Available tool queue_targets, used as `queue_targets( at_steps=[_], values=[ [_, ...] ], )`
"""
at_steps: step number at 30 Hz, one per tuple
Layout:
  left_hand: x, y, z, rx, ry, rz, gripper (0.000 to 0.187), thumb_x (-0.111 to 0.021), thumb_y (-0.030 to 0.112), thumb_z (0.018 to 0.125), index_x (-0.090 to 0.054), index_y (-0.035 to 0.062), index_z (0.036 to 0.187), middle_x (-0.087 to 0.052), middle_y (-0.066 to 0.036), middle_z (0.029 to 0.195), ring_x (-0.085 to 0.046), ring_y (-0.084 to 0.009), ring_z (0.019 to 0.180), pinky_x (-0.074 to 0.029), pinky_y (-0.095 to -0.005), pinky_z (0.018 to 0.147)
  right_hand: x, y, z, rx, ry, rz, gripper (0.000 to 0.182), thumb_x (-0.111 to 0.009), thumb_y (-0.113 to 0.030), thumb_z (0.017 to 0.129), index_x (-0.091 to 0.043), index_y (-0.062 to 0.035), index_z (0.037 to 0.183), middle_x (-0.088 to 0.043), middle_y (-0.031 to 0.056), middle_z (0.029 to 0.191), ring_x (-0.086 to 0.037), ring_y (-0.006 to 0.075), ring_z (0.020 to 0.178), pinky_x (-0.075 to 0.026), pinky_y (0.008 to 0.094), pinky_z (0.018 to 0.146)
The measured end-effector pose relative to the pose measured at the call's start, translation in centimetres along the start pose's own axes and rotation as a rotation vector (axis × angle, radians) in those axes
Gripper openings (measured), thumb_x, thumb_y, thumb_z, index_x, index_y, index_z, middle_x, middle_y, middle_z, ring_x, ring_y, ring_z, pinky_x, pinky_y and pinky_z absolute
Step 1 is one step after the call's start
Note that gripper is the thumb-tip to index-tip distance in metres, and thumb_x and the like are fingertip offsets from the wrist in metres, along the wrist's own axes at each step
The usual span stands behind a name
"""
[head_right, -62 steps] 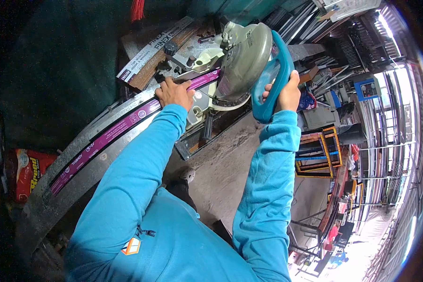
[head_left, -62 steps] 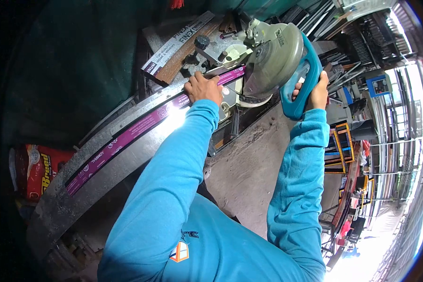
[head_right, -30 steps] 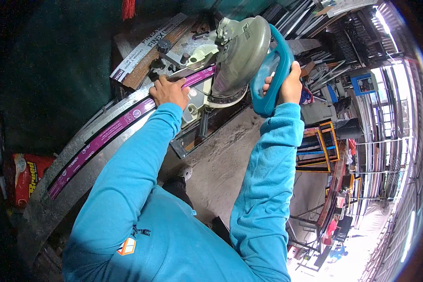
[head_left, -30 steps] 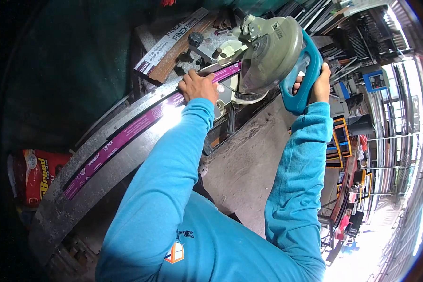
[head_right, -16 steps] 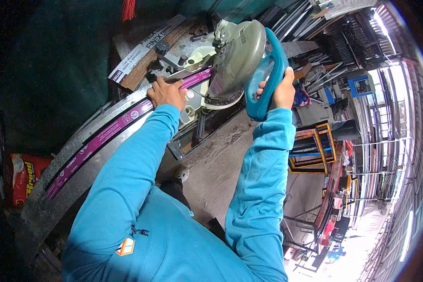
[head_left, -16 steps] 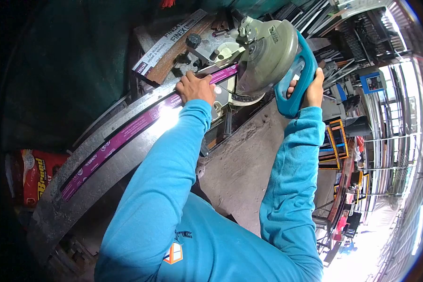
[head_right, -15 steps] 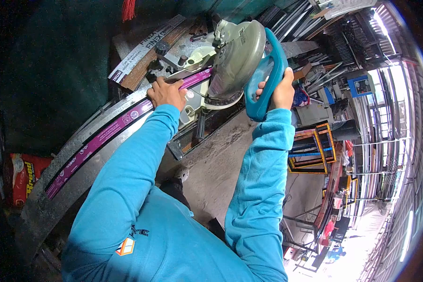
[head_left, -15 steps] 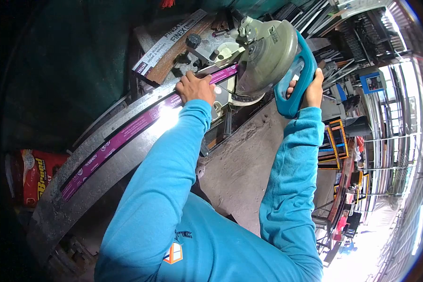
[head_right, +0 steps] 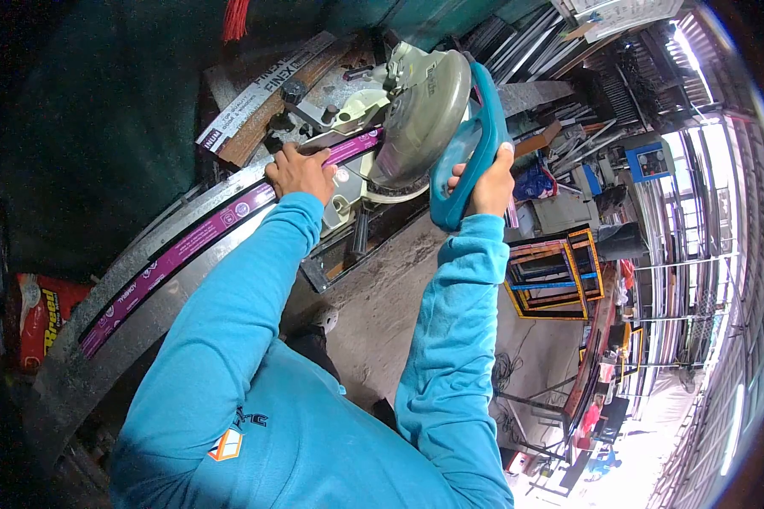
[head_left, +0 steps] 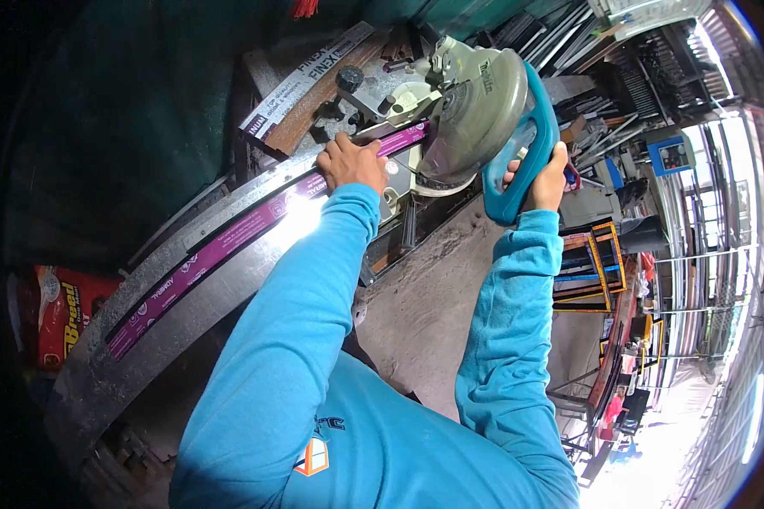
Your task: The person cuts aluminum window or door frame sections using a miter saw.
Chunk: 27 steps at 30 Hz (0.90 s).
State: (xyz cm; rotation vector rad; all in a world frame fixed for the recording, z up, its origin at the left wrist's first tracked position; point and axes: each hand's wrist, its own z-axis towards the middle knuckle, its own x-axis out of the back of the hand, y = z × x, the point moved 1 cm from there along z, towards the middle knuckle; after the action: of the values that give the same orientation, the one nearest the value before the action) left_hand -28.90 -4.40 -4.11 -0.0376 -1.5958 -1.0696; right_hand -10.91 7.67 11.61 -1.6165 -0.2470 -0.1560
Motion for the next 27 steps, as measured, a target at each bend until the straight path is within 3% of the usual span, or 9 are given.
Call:
queue_targets(
  at_steps=[11,15,18,20,21,23,25,26,27],
  values=[
    [0.6,-0.8,-0.5,-0.081,-0.007,-0.005,0.036,-0.072,0.035,0.082,-0.07,0.0263,0.117,-0.047,-0.015,0.133,-0.039,-0.0328,0.124,-0.028,-0.0508,0.1,-0.4,5.8,0.2,0.127,-0.011,0.155,0.069,-0.031,-0.054,0.099,-0.06,0.0084,0.1,-0.067,0.021,0.078,-0.065,0.0287,0.059,-0.054,0.0402,0.057],
    [2.3,-3.6,-2.8,-0.176,0.14,0.048,0.036,-0.072,0.032,0.081,-0.07,0.0232,0.116,-0.041,-0.017,0.14,-0.032,-0.0341,0.133,-0.025,-0.0538,0.103,0.0,6.1,1.7,0.235,-0.007,0.128,0.065,-0.032,-0.054,0.099,-0.059,0.0041,0.11,-0.068,0.0179,0.086,-0.066,0.0249,0.071,-0.053,0.0368,0.067],
    [4.1,-5.6,-5.8,-0.256,0.072,0.073,0.044,-0.072,0.032,0.08,-0.066,0.0204,0.122,-0.041,-0.018,0.139,-0.032,-0.0343,0.132,-0.026,-0.0544,0.102,0.4,5.4,2.2,0.233,-0.007,0.08,0.063,-0.033,-0.055,0.099,-0.061,0.0007,0.109,-0.068,0.0147,0.088,-0.064,0.0219,0.072,-0.052,0.0339,0.068],
    [4.4,-6.6,-7.6,-0.328,0.072,0.138,0.053,-0.072,0.031,0.079,-0.059,0.0179,0.129,-0.04,-0.019,0.139,-0.033,-0.0351,0.131,-0.028,-0.0549,0.101,0.8,4.5,2.6,0.281,0.0,-0.004,0.066,-0.035,-0.052,0.1,-0.065,0.0064,0.108,-0.07,0.0149,0.097,-0.065,0.0235,0.089,-0.048,0.0346,0.085],
    [4.6,-6.9,-8.3,-0.373,0.06,0.154,0.057,-0.071,0.031,0.08,-0.054,0.0158,0.132,-0.045,-0.019,0.135,-0.038,-0.0357,0.127,-0.032,-0.0535,0.097,1.1,5.0,4.6,0.352,0.045,-0.049,0.067,-0.036,-0.052,0.1,-0.061,0.007,0.119,-0.068,0.0196,0.112,-0.062,0.0293,0.106,-0.044,0.0361,0.096],
    [4.7,-7.4,-8.8,-0.411,0.012,0.183,0.055,-0.07,0.03,0.081,-0.055,0.0148,0.132,-0.048,-0.019,0.132,-0.042,-0.0356,0.123,-0.035,-0.0524,0.095,1.4,2.1,3.8,0.453,0.063,-0.174,0.067,-0.038,-0.054,0.099,-0.061,0.0045,0.121,-0.063,0.0256,0.121,-0.057,0.0351,0.118,-0.041,0.038,0.1],
    [4.2,-8.2,-8.6,-0.508,0.084,0.235,0.045,-0.065,0.026,0.086,-0.056,0.0123,0.128,-0.059,-0.016,0.117,-0.055,-0.0355,0.106,-0.042,-0.049,0.087,1.9,1.3,7.6,0.597,0.024,-0.177,0.069,-0.052,-0.057,0.094,-0.055,0.0029,0.128,-0.06,0.0262,0.124,-0.056,0.0363,0.12,-0.041,0.0397,0.101],
    [4.5,-8.3,-8.6,-0.54,0.072,0.26,0.045,-0.065,0.026,0.086,-0.056,0.0123,0.128,-0.059,-0.016,0.117,-0.055,-0.0355,0.106,-0.042,-0.049,0.087,1.1,-1.0,5.4,0.668,0.271,-0.2,0.08,-0.062,-0.058,0.087,-0.046,0.0029,0.136,-0.059,0.0269,0.126,-0.055,0.0374,0.121,-0.04,0.0389,0.103],
    [4.8,-8.4,-8.6,-0.484,0.043,0.299,0.043,-0.066,0.026,0.086,-0.057,0.0131,0.126,-0.059,-0.015,0.113,-0.057,-0.035,0.102,-0.043,-0.0486,0.084,1.3,-2.4,5.2,0.738,0.256,-0.171,0.091,-0.07,-0.057,0.079,-0.039,0.0042,0.14,-0.06,0.0273,0.123,-0.056,0.0384,0.12,-0.042,0.0395,0.104]
  ],
)
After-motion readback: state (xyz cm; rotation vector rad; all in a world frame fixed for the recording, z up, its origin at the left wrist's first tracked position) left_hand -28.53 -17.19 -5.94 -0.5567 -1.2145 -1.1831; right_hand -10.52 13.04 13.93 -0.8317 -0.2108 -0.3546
